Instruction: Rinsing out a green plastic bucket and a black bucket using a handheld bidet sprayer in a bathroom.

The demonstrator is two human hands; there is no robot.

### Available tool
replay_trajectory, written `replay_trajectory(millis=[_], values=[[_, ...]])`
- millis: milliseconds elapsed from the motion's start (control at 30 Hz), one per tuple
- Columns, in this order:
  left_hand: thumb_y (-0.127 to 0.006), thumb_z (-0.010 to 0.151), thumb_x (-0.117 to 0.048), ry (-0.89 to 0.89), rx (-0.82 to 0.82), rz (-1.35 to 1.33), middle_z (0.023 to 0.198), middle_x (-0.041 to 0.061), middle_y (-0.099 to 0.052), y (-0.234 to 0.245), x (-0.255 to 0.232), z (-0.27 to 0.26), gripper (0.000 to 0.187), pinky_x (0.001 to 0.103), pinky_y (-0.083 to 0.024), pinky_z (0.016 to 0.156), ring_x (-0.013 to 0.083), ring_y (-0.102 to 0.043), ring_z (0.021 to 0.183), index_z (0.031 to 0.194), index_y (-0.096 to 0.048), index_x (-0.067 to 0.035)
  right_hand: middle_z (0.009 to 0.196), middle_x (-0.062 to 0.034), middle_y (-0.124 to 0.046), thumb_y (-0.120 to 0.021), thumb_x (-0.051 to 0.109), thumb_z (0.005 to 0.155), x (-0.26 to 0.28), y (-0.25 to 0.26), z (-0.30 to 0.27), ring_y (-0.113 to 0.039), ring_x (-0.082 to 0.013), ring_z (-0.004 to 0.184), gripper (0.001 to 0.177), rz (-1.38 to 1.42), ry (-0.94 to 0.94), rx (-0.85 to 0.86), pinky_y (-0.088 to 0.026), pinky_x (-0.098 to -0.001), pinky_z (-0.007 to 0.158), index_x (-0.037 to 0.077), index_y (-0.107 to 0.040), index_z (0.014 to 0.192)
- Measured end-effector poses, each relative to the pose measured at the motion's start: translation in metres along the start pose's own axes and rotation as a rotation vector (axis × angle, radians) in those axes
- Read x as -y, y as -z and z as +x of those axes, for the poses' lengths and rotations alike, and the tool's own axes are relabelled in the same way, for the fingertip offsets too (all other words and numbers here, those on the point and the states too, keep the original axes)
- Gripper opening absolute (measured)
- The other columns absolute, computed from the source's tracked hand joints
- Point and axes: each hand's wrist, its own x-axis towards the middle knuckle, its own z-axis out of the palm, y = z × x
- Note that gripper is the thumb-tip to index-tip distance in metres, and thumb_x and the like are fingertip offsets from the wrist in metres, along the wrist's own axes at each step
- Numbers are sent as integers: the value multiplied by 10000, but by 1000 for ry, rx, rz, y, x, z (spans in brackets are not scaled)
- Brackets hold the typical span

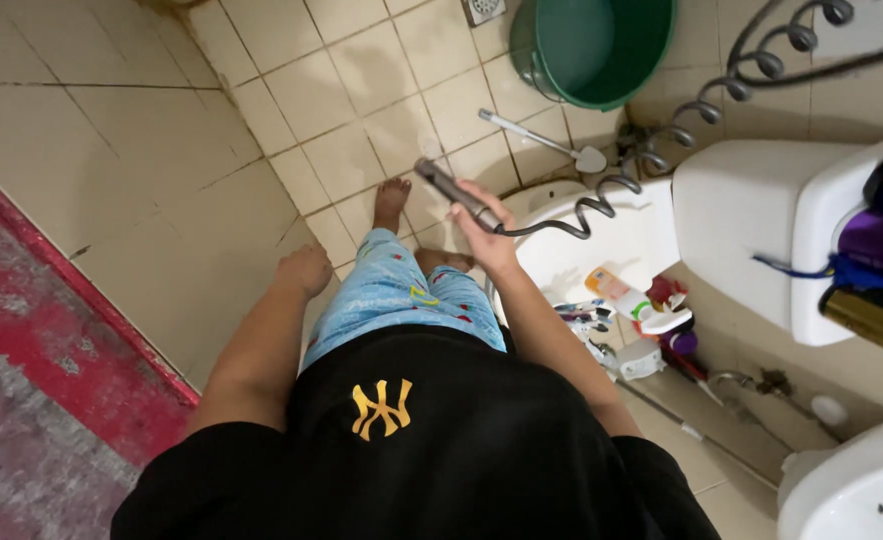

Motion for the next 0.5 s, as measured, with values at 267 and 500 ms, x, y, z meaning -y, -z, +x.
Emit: replay_trajectory(millis=[267, 500], values=[[-551, 960, -311, 11, 1, -98, 1305, 181, -660, 3, 9, -5, 356, 553, -515, 998, 386, -649, 1191, 1214, -692, -106, 1169, -130, -702, -709, 40, 997, 23, -10, 37, -714, -169, 989, 352, 83, -59, -14, -642, -318, 882, -27, -619, 1331], [-595, 938, -340, 10, -12, -118, 1367, 144, -626, 17, 7, -8, 397, 533, -485, 1043, 359, -615, 1244, 1263, -673, -126, 1247, -142, -688, -714, 32, 983, 44, -32, 38, -727, -164, 961, 341, 22, -23, 132, -600, -285, 871, -37, -627, 1306]])
